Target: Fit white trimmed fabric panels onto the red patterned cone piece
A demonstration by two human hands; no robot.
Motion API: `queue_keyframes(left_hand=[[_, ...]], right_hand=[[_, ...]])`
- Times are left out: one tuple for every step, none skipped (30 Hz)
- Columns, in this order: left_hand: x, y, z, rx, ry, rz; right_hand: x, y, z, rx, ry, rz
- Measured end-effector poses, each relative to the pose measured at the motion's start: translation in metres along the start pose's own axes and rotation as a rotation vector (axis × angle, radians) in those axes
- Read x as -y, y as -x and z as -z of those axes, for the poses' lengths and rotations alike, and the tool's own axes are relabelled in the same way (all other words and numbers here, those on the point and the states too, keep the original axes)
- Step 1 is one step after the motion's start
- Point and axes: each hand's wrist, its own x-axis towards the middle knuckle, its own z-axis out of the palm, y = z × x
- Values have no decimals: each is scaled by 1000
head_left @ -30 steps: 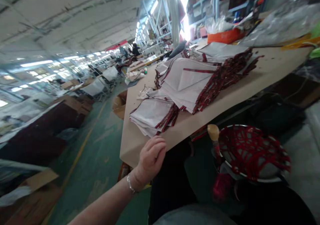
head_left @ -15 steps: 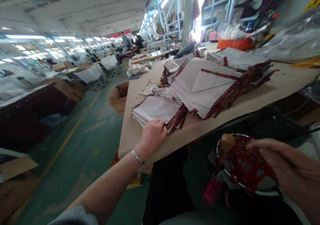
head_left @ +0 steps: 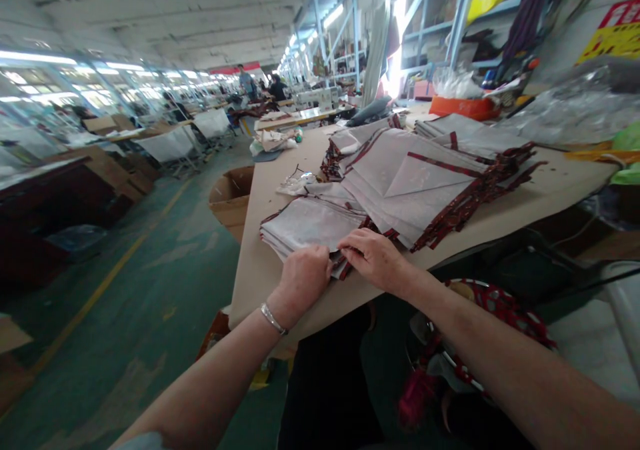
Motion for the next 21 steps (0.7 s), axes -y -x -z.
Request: queue_keyframes(left_hand=[[1,-1,1,7,5,8],[3,-1,2,11,14,19],[4,-2,4,8,26,29],[5,-2,6,-2,40,37],[6,-2,10,-14,55,42],[8,-1,13,-27,68,46],[9,0,17,-37,77,48],[10,2,21,-44,86,48],[11,4,24,-51,93,46],[12,7,27,-58,102,44],[13,10,30,-68,115,44],[14,13,31,-79,134,45],[15,16,32,-90,155,50],[16,19,33,-96,176,57],[17,21,32,-99,195,67],[18,23,31,-99,210,78],[19,23,30,-98,222,87],[20,24,29,-100,233,94],[21,24,27,-106,245,99],[22,23,26,-114,260,104],[22,23,26,-125,279,108]], right_hand=[[-2,-7,-3,23,49,-5],[-3,-14,-5,57,100,3],[-3,-21,-7,106,146,19],[-2,-28,-8,164,186,38],[-1,-34,-10,224,221,56],[2,-39,-11,275,257,66],[4,-44,-13,313,293,64],[7,-48,-14,336,330,51],[9,-51,-16,350,360,33],[11,-53,-16,356,383,13],[13,-54,-17,360,396,-7],[15,-54,-16,366,388,-16],[17,-54,-15,372,357,-9],[19,-54,-13,373,309,14],[21,-53,-11,372,252,44],[22,-52,-9,370,198,72],[24,-52,-7,369,161,89],[26,-52,-6,373,156,89],[27,-51,-6,385,179,74],[29,-51,-6,409,214,55],[30,-50,-7,430,240,43]])
